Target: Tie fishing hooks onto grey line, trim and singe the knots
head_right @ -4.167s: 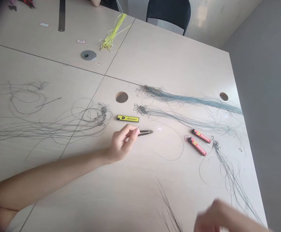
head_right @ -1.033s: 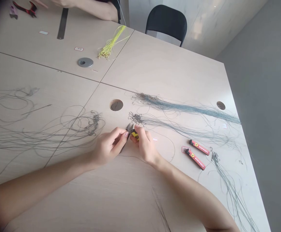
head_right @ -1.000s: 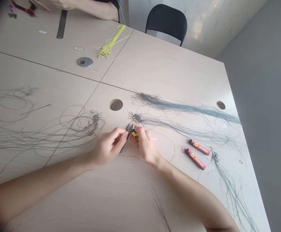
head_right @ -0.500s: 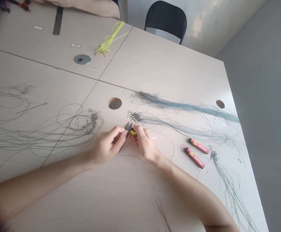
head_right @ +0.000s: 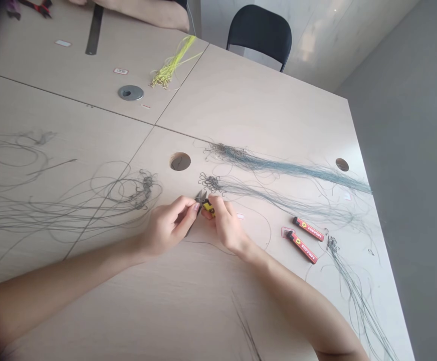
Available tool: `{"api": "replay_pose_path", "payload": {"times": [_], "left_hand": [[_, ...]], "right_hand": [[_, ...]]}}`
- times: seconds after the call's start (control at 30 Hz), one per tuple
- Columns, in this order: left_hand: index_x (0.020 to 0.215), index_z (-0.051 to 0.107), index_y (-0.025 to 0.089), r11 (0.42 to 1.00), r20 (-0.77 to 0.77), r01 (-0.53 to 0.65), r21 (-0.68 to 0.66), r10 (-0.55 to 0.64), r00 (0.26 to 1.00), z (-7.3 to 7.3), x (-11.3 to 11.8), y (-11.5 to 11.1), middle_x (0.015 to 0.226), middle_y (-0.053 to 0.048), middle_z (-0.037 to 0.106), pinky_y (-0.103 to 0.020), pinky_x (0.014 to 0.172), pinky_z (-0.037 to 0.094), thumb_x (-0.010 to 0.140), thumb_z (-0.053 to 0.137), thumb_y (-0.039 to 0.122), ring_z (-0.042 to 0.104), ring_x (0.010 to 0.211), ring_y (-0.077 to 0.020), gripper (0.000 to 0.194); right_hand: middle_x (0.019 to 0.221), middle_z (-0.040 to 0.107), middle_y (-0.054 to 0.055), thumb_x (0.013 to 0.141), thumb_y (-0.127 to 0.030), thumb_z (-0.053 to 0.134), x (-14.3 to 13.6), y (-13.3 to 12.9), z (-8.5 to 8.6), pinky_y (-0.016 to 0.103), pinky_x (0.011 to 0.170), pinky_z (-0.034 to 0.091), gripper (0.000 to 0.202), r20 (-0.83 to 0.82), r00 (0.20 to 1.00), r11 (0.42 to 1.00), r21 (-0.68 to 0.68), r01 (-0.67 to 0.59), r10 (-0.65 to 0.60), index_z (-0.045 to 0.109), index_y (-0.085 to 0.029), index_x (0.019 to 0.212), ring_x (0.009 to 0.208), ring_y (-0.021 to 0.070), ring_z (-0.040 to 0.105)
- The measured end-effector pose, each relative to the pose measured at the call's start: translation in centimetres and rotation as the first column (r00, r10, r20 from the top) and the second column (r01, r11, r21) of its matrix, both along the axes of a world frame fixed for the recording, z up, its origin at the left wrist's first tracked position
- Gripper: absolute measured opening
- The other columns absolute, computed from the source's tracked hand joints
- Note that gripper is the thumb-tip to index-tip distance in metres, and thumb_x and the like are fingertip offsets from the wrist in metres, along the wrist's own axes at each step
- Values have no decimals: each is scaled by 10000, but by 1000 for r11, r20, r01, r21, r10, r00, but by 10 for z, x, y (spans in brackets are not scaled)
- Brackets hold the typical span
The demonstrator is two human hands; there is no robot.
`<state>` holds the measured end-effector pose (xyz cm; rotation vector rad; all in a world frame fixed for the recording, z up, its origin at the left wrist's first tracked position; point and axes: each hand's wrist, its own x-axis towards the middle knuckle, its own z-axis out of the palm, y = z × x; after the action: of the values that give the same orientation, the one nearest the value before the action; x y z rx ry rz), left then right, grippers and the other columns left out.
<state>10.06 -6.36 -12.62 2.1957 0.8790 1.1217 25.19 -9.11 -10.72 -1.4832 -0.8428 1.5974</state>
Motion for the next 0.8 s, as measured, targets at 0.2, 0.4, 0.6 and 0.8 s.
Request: {"api": "replay_pose_path", "payload": {"times": [0.2,0.4,0.6,0.8], "left_hand": [[766,489,190,1000,34,-3,-6,3,999,2,1,0,517,107,420,-146,405,256,955,506,155,314,401,-30,194],[764,467,196,986,123,8,-165,12,992,4,0,0,510,99,370,-146,395,268,978,487,215,328,405,-41,216],[756,476,197,922,227,56,-382,34,973,3,1,5,493,94,360,-174,384,253,998,477,357,336,401,-58,290],[739,450,202,909,237,79,-408,22,971,4,1,6,508,99,323,-177,401,245,982,476,376,306,423,-62,300]], "right_hand": [[577,283,-38,936,-552,429,-3,-1,1,270,429,171,469,20,1000,1000,17,-11,11,359,-220,613,483,97,175],[601,304,-30,984,-665,305,8,2,17,299,481,263,555,136,990,993,103,-57,43,462,-212,704,506,121,268],[857,568,41,1055,-394,394,24,-33,49,302,677,433,246,722,692,832,374,-410,17,558,-212,1049,743,171,515],[974,692,104,1019,-187,487,9,-95,8,381,813,506,163,915,396,476,383,-792,-78,602,-155,1130,888,228,596]]}}
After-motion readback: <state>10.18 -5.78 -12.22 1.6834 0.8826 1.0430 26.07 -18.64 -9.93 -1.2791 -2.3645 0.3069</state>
